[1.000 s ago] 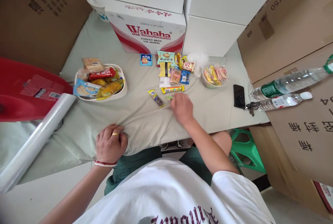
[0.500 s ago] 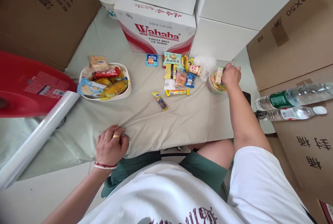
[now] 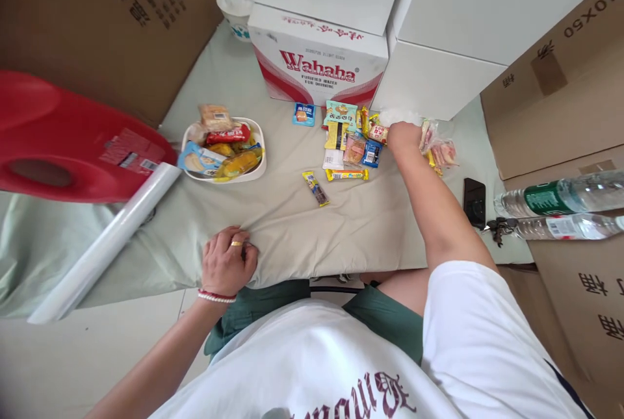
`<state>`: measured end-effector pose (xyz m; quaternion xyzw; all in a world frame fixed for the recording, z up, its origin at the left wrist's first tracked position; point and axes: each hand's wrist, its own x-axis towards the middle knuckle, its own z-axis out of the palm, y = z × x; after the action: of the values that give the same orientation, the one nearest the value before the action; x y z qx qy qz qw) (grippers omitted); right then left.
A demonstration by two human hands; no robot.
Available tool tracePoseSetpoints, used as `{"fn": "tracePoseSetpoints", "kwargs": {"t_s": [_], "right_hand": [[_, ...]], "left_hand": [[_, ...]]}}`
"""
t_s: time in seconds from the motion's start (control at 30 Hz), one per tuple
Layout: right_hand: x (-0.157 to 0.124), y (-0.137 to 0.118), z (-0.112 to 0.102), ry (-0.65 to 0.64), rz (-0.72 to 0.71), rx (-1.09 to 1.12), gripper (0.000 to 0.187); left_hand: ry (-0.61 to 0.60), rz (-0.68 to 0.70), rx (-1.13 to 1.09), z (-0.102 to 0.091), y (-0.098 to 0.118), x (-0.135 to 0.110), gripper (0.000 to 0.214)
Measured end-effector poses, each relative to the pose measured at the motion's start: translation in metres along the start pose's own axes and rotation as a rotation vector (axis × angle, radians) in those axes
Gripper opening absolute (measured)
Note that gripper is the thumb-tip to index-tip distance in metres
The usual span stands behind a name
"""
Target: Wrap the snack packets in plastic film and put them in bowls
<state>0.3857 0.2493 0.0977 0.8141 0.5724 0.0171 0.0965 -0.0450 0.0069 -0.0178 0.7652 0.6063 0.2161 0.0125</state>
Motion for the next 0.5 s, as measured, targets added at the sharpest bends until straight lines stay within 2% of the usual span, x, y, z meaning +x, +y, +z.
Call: {"fn": "tracePoseSetpoints", "kwargs": {"t_s": [0.1, 0.17, 0.23, 0.27, 0.33, 0.4, 0.43, 0.5], "right_hand": [[-0.026, 0.006, -0.004, 0.126, -0.007, 0.088, 0.027], [-0.054, 0.018, -0.002, 0.227, -0.058, 0.314, 0.027], [-0.087, 0.028, 0.009, 0.246, -0.094, 0.631, 0.028], [-0.105, 0.032, 0.017, 0.204, -0.095, 0.793, 0.031], [-0.143, 0.031, 0.036, 0.039, -0.076, 1.059, 0.037], [-0.180, 0.020, 0.051, -0.123, -0.089, 1.193, 0.038], [-0.198, 0.011, 0.056, -0.179, -0.124, 1.217, 0.037], [-0.233, -0.014, 0.058, -0.231, -0.239, 1.208, 0.033]], "left_hand": [[0.004, 0.004, 0.004, 0.000, 0.001, 0.000, 0.018], [0.001, 0.004, -0.007, 0.000, 0.000, -0.001, 0.017], [0.000, 0.008, -0.057, -0.001, -0.003, -0.001, 0.017], [0.011, 0.014, -0.094, -0.002, -0.004, -0.002, 0.016], [0.073, 0.005, -0.168, -0.007, -0.003, -0.003, 0.011], [0.119, -0.034, -0.279, -0.014, 0.006, -0.004, 0.008], [0.102, -0.059, -0.372, -0.016, 0.014, -0.004, 0.010], [-0.042, -0.108, -0.647, -0.019, 0.038, -0.001, 0.025]]}}
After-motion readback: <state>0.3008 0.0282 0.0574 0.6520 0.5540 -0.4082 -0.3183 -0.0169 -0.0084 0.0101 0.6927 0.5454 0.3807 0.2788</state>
